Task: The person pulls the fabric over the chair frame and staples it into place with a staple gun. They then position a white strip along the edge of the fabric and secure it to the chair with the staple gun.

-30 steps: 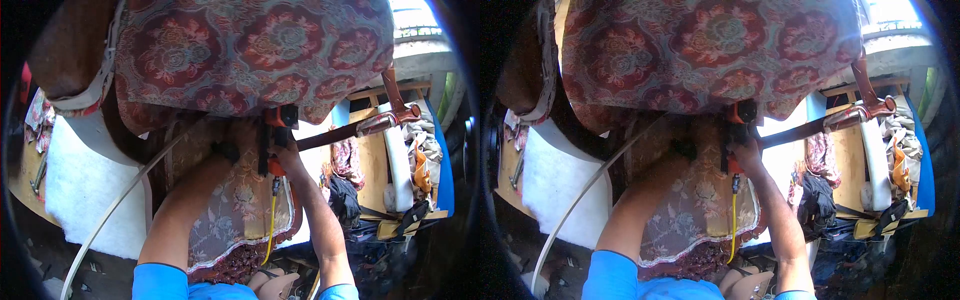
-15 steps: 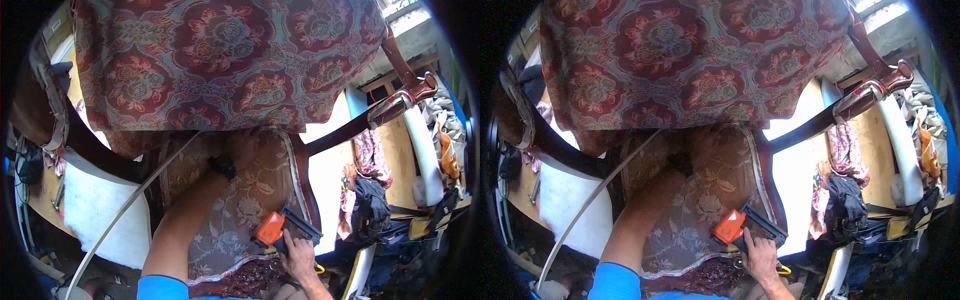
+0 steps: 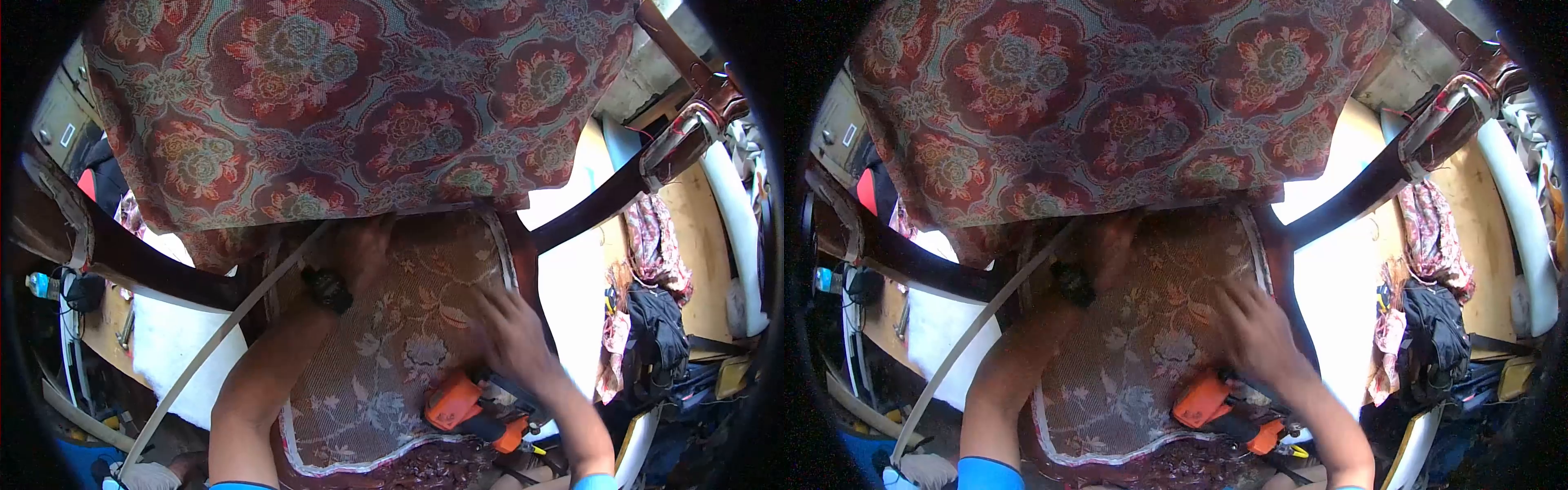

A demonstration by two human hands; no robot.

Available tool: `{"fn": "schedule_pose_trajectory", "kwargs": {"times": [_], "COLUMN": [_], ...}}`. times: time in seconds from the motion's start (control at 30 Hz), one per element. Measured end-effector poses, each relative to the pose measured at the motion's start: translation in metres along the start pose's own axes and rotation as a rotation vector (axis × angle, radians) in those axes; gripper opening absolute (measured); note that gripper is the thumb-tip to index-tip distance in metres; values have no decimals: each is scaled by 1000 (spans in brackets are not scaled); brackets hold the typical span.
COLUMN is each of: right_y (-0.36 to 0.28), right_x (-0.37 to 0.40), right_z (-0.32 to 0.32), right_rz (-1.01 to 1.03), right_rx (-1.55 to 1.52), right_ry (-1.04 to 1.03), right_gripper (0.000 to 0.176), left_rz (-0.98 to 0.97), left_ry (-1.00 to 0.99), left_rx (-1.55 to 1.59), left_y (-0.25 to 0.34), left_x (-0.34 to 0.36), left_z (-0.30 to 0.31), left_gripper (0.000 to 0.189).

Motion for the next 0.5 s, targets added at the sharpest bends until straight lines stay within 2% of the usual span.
{"fn": "schedule_pose_trajectory", "kwargs": {"times": [0.03,0.1,0.27,0.33,0.4,0.47,0.5], "right_y": [21,50,62,57,57,57,56], "right_x": [-21,-57,-90,-92,-94,-97,-100], "right_z": [-24,-70,-114,-114,-116,-115,-114], "right_rz": [73,161,223,164,147,141,145], "right_rx": [-20,37,156,158,170,180,182], "right_ry": [-2,21,84,79,105,125,129], "right_gripper": [45,48,49,49,53,57,59], "left_rz": [-175,-354,-377,-139,-140,-380,-400], "left_ry": [29,74,44,-48,-94,-95,-68], "left_rx": [-204,-392,-255,186,205,-195,-215], "left_y": [-9,-13,-11,-27,-33,-10,-5], "left_x": [5,10,-2,0,2,-7,-7], "left_z": [-4,-7,4,-8,-13,9,13], "left_gripper": [50,53,53,52,50,47,45]}}
Point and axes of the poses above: each hand's wrist, its own x-axis away from the middle knuckle, its own z-axis out of the back of the hand, y = z × x, the point moved 3 cm from there along -x, towards the middle knuckle, and after that the axes turned 10 degrees about y, right-handed, at the moved point
